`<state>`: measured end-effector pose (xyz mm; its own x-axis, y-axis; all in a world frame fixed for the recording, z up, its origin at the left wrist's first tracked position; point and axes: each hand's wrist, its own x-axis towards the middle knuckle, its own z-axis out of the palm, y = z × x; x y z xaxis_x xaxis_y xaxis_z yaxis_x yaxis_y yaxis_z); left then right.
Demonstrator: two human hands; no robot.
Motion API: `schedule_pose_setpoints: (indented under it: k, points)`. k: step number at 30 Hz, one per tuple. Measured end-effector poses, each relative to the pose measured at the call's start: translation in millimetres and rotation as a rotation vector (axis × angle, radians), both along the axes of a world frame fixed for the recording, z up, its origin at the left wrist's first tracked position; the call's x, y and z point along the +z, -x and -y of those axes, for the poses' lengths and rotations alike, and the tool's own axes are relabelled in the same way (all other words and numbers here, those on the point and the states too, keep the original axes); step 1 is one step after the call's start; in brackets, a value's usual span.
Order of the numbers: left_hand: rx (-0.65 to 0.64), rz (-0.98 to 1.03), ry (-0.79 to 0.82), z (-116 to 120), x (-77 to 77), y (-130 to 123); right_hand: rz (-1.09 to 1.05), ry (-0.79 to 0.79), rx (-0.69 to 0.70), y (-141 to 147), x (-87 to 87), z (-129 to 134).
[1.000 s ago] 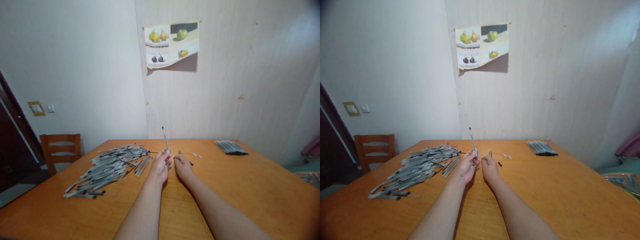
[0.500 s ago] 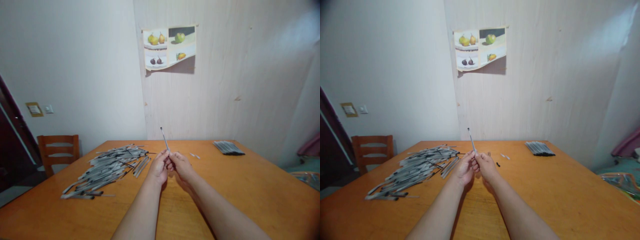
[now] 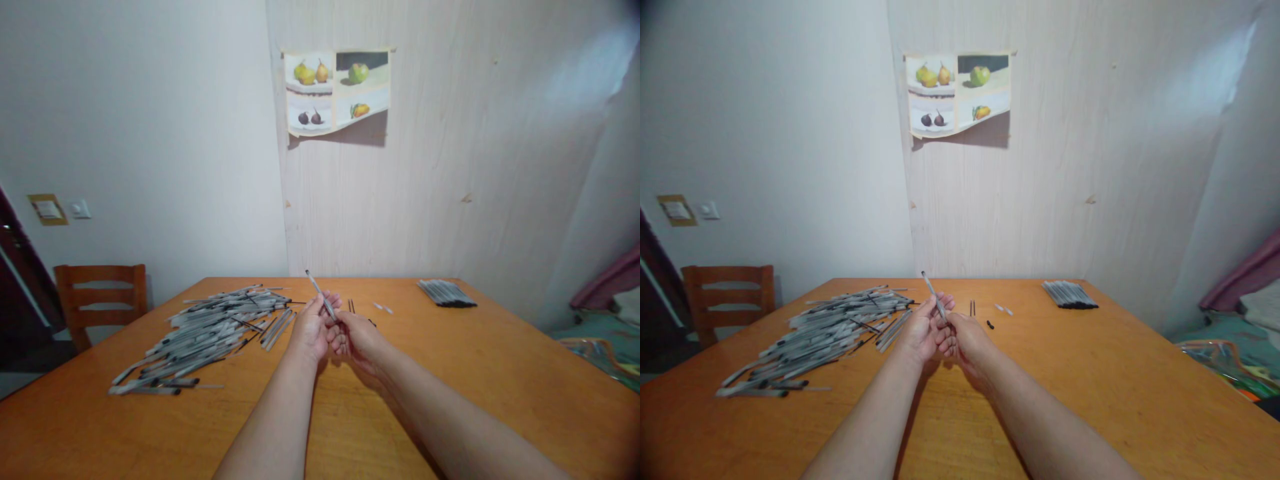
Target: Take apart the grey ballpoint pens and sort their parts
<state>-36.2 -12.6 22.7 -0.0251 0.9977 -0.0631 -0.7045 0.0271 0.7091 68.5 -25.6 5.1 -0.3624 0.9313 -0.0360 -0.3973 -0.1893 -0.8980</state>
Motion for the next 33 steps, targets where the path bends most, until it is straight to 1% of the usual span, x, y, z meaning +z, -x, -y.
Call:
schedule_pose_setpoints:
  k: [5, 12, 17, 22, 24, 28, 33]
  points:
    - [-0.103, -0.013, -0.005, 5, -2.5, -10, -0.169, 0.029, 0.042, -17, -8.3, 7]
    - [-0.172, -0.034, -0.035, 8, -4.9, -12, -0.346, 0.08, 0.116, -14, -14.3, 17]
    - [-0.225, -0.066, -0.025, 13, -2.0, -12, -0.375, 0.057, 0.148, -14, -17.1, 19]
    - [-0.236, -0.053, -0.019, 15, 0.7, -13, -0.362, 0.114, 0.208, -16, -16.5, 22]
    - [-0.223, -0.056, -0.017, 15, 1.4, -14, -0.352, 0.106, 0.226, -17, -14.7, 25]
    - [-0.194, -0.084, 0.015, 16, 0.8, -12, -0.312, 0.051, 0.189, -15, -14.0, 29]
    - [-0.214, -0.11, 0.038, 13, -6.3, -9, -0.291, -0.023, 0.079, -7, -18.5, 33]
